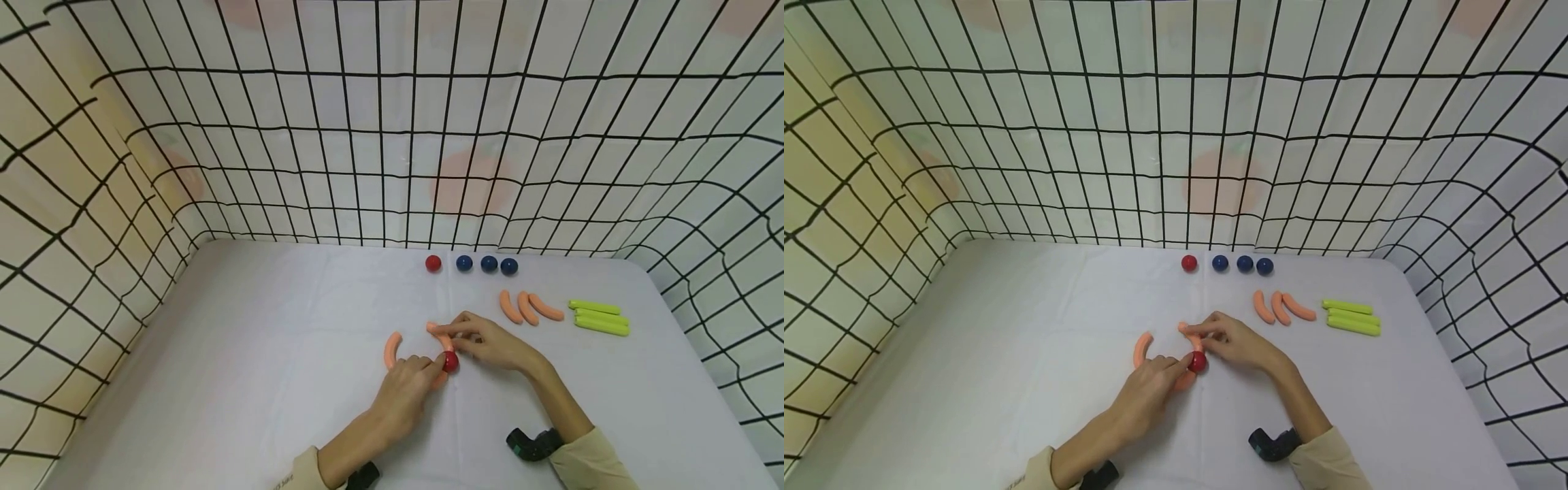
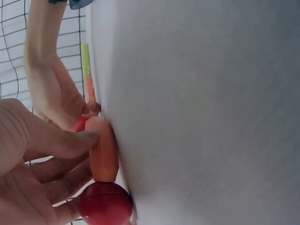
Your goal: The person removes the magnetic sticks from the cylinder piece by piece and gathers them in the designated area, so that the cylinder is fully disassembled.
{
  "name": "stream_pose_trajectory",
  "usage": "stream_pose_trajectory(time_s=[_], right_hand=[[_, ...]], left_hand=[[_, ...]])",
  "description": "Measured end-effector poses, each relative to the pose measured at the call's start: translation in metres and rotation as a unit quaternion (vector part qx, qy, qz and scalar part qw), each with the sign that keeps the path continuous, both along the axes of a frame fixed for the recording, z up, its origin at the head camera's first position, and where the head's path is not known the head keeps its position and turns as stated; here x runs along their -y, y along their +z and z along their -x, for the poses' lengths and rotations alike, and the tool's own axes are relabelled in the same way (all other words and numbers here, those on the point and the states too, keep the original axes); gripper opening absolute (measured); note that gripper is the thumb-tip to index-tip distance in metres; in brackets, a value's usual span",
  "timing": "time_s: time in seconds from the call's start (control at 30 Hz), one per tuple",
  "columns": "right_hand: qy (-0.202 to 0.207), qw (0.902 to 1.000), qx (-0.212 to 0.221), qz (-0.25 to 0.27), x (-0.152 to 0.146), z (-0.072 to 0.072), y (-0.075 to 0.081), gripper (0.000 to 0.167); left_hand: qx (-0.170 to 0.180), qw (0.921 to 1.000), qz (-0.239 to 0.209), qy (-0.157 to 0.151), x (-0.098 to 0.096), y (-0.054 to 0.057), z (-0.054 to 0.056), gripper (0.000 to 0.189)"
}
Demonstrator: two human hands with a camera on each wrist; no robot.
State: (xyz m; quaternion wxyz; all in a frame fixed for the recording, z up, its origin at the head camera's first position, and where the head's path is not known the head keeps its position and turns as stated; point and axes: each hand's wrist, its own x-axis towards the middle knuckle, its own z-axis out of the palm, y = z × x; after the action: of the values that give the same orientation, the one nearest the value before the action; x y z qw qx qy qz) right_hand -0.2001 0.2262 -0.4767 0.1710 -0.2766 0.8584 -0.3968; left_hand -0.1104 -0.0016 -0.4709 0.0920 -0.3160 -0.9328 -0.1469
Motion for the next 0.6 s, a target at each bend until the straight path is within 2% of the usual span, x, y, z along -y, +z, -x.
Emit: stream_pose_trajectory(time_s=[0.17, 0.37, 0.5, 0.6], right_hand=[[0.011, 0.9998, -0.014, -0.006, -0.001, -0.002, 0.001, 0.025], [-0.001, 0.9987, -0.045, -0.024, 0.003, -0.001, -0.001, 0.024], [0.0, 0.9969, -0.077, -0.015, 0.007, -0.002, -0.004, 0.021], [0.004, 0.9941, -0.108, -0.015, 0.013, -0.004, -0.005, 0.021]], left_hand=[[0.019, 0.9998, -0.002, 0.009, 0.005, 0.004, 0.007, 0.061], [0.048, 0.9982, -0.03, 0.019, 0.009, 0.005, 0.016, 0.036], [0.042, 0.9969, -0.06, 0.028, 0.006, 0.0, 0.019, 0.042], [0.041, 0.9948, -0.086, 0.037, 0.004, -0.002, 0.023, 0.037]])
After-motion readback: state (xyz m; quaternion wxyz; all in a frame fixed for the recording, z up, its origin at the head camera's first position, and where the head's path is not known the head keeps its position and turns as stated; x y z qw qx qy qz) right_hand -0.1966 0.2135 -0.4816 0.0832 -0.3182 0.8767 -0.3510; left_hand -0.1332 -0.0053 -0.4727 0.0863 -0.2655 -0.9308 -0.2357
